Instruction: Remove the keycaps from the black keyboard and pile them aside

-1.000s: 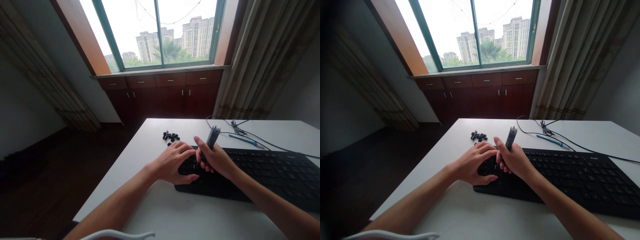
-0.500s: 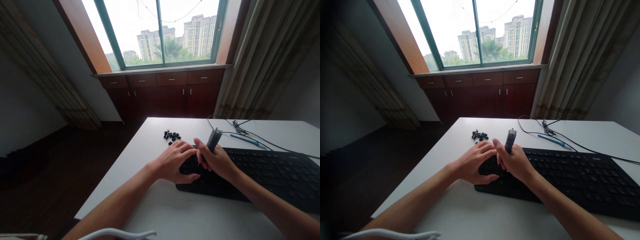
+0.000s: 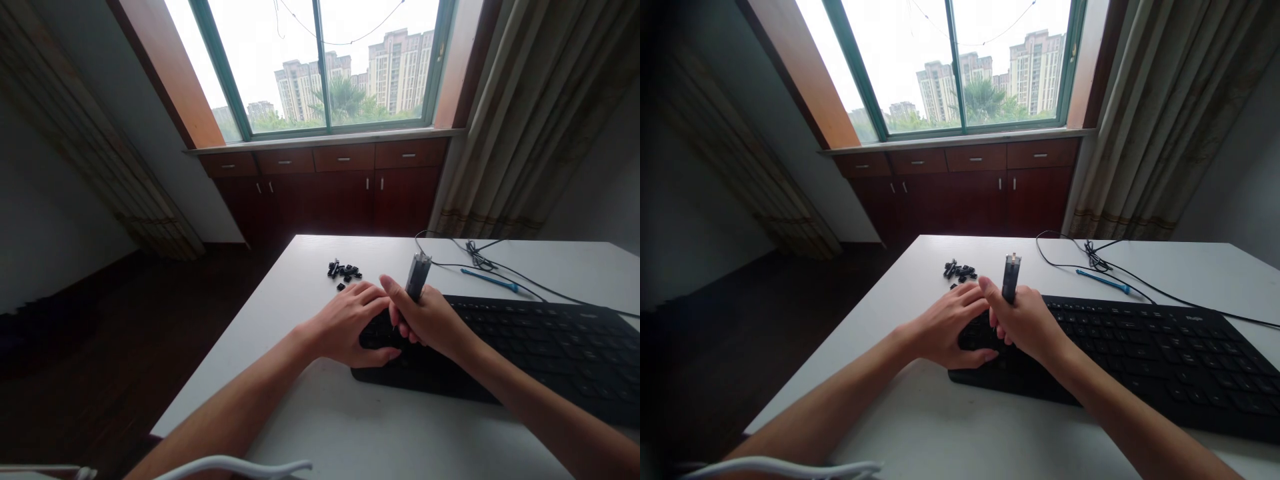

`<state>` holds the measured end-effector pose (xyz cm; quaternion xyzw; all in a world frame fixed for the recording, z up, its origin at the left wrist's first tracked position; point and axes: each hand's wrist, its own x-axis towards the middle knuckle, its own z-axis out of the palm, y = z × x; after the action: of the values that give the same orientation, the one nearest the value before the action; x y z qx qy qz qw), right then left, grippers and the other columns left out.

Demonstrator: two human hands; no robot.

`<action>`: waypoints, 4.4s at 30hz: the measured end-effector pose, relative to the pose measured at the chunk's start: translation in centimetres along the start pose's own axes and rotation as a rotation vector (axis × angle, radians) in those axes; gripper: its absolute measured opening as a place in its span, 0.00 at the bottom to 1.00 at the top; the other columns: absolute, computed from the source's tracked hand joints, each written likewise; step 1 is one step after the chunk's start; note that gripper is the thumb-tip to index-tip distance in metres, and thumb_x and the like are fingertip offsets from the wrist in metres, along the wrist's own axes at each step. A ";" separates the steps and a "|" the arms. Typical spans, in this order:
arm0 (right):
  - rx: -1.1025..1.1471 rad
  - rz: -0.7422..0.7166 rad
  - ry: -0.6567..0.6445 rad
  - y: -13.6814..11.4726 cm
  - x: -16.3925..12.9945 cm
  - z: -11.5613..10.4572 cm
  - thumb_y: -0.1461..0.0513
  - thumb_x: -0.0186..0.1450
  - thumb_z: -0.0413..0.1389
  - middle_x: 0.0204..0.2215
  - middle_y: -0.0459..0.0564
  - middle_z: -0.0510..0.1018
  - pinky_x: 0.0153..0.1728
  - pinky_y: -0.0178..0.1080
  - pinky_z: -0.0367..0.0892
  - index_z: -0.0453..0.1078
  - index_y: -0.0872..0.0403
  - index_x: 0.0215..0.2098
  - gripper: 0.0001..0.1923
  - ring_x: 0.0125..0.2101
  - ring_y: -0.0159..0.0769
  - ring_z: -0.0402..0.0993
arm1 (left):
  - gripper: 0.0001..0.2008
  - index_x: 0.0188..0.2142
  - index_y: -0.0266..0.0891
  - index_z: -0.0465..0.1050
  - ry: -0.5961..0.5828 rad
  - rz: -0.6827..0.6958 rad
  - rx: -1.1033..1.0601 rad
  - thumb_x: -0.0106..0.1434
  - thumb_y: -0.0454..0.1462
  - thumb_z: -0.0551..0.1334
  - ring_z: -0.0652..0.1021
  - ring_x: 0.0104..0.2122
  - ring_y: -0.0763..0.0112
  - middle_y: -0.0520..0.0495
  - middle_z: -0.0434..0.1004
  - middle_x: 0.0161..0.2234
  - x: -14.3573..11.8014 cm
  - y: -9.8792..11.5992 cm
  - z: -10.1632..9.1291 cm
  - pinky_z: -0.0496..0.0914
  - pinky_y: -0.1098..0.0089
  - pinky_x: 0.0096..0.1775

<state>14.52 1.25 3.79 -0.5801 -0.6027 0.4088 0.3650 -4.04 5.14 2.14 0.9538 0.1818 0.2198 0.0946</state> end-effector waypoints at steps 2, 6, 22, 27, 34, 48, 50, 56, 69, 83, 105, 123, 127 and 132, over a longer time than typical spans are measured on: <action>0.039 0.100 -0.027 -0.2 0.3 -0.2 0.35 0.64 0.49 0.11 0.47 0.69 0.10 0.31 0.58 0.69 0.55 0.16 0.36 0.11 0.30 0.65 | 0.26 0.52 0.39 0.69 0.002 -0.002 -0.007 0.61 0.52 0.64 0.73 0.49 0.54 0.40 0.74 0.50 0.0 0.0 0.0 0.68 0.53 0.56; 0.054 0.129 -0.049 -0.2 0.2 -0.5 0.33 0.62 0.49 0.11 0.48 0.70 0.09 0.29 0.57 0.69 0.55 0.17 0.38 0.10 0.29 0.66 | 0.26 0.52 0.39 0.69 0.008 -0.003 -0.013 0.61 0.52 0.64 0.73 0.48 0.54 0.39 0.74 0.50 0.0 0.0 0.0 0.68 0.53 0.56; 0.048 0.021 -0.001 0.7 0.0 -2.7 0.36 0.67 0.47 0.08 0.44 0.63 0.11 0.28 0.52 0.67 0.56 0.14 0.39 0.09 0.24 0.57 | 0.23 0.56 0.38 0.71 0.035 0.048 0.005 0.66 0.48 0.62 0.73 0.47 0.57 0.39 0.74 0.49 -0.2 -0.2 0.0 0.69 0.55 0.52; 0.034 0.025 -0.009 1.0 -0.2 -2.3 0.36 0.67 0.47 0.08 0.44 0.63 0.12 0.28 0.53 0.67 0.55 0.14 0.38 0.09 0.24 0.58 | 0.14 0.47 0.41 0.78 0.090 0.055 -0.028 0.68 0.46 0.63 0.74 0.45 0.61 0.42 0.76 0.46 0.0 -0.2 0.2 0.71 0.59 0.50; -0.014 0.004 -0.017 1.2 -0.4 -1.9 0.37 0.68 0.46 0.09 0.45 0.66 0.14 0.29 0.58 0.68 0.55 0.15 0.38 0.10 0.25 0.61 | 0.11 0.45 0.42 0.81 0.127 0.031 -0.053 0.68 0.44 0.65 0.74 0.43 0.63 0.43 0.77 0.45 0.1 -0.1 0.6 0.72 0.61 0.48; 0.003 0.081 0.024 0.3 -1.1 -1.3 0.37 0.67 0.49 0.10 0.44 0.67 0.13 0.27 0.61 0.68 0.56 0.17 0.36 0.11 0.25 0.64 | 0.09 0.42 0.41 0.81 0.132 0.087 -0.040 0.68 0.41 0.64 0.75 0.41 0.63 0.43 0.78 0.44 0.2 0.0 0.5 0.73 0.61 0.47; 0.026 0.140 0.033 0.2 -1.1 -1.2 0.36 0.66 0.49 0.11 0.45 0.69 0.11 0.26 0.60 0.69 0.56 0.18 0.36 0.11 0.26 0.65 | 0.08 0.43 0.41 0.81 0.129 0.088 -0.045 0.68 0.40 0.64 0.74 0.41 0.64 0.43 0.78 0.44 0.2 0.0 0.5 0.73 0.61 0.47; 0.149 0.198 -0.027 0.5 -0.9 -1.5 0.37 0.65 0.51 0.13 0.46 0.71 0.10 0.27 0.65 0.69 0.57 0.20 0.34 0.13 0.28 0.69 | 0.09 0.44 0.42 0.81 0.110 0.089 -0.051 0.69 0.39 0.63 0.74 0.42 0.64 0.43 0.78 0.44 0.2 0.0 0.3 0.73 0.61 0.46; 0.342 0.223 -0.103 0.9 -0.7 -1.7 0.44 0.69 0.53 0.15 0.49 0.74 0.13 0.27 0.69 0.72 0.59 0.21 0.30 0.14 0.29 0.72 | 0.11 0.45 0.42 0.80 0.115 0.087 -0.050 0.66 0.43 0.65 0.75 0.41 0.63 0.43 0.78 0.43 0.1 0.2 0.3 0.74 0.60 0.45; 0.061 -0.193 -0.169 1.6 -1.2 -2.1 0.49 0.70 0.53 0.12 0.42 0.68 0.16 0.28 0.60 0.69 0.55 0.23 0.24 0.14 0.27 0.66 | 0.07 0.39 0.41 0.79 0.180 0.000 -0.051 0.64 0.40 0.64 0.75 0.37 0.66 0.45 0.78 0.40 0.5 1.0 1.3 0.74 0.64 0.40; 0.228 -0.150 0.060 2.3 -1.4 -0.1 0.56 0.69 0.51 0.11 0.42 0.67 0.14 0.29 0.61 0.65 0.54 0.17 0.23 0.12 0.27 0.64 | 0.27 0.67 0.31 0.50 -0.050 -0.141 -0.039 0.70 0.33 0.52 0.56 0.69 0.48 0.31 0.58 0.67 1.0 3.8 3.2 0.54 0.44 0.68; 0.266 -0.178 0.076 3.0 -1.5 -0.1 0.56 0.71 0.49 0.12 0.44 0.69 0.12 0.28 0.58 0.65 0.54 0.16 0.25 0.12 0.27 0.64 | 0.27 0.68 0.28 0.48 -0.093 -0.148 -0.066 0.71 0.32 0.49 0.53 0.70 0.52 0.29 0.54 0.69 1.1 4.1 2.7 0.53 0.47 0.69; 0.389 -0.125 0.178 2.8 -1.3 -0.2 0.56 0.70 0.50 0.11 0.43 0.67 0.11 0.28 0.56 0.64 0.54 0.16 0.25 0.11 0.26 0.62 | 0.26 0.69 0.30 0.47 -0.036 -0.193 -0.100 0.73 0.32 0.47 0.56 0.70 0.54 0.30 0.56 0.68 1.2 4.0 2.9 0.56 0.48 0.69; 0.355 -0.128 0.183 2.5 -0.9 -0.2 0.56 0.68 0.50 0.08 0.42 0.63 0.12 0.29 0.54 0.62 0.53 0.13 0.26 0.10 0.26 0.59 | 0.24 0.68 0.34 0.52 0.036 -0.224 -0.117 0.74 0.34 0.47 0.60 0.68 0.56 0.34 0.59 0.67 1.4 4.1 2.7 0.57 0.50 0.68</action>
<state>15.73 0.31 1.61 -0.5020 -0.5211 0.4300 0.5400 -0.41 1.63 1.39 0.9163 0.2757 0.2351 0.1705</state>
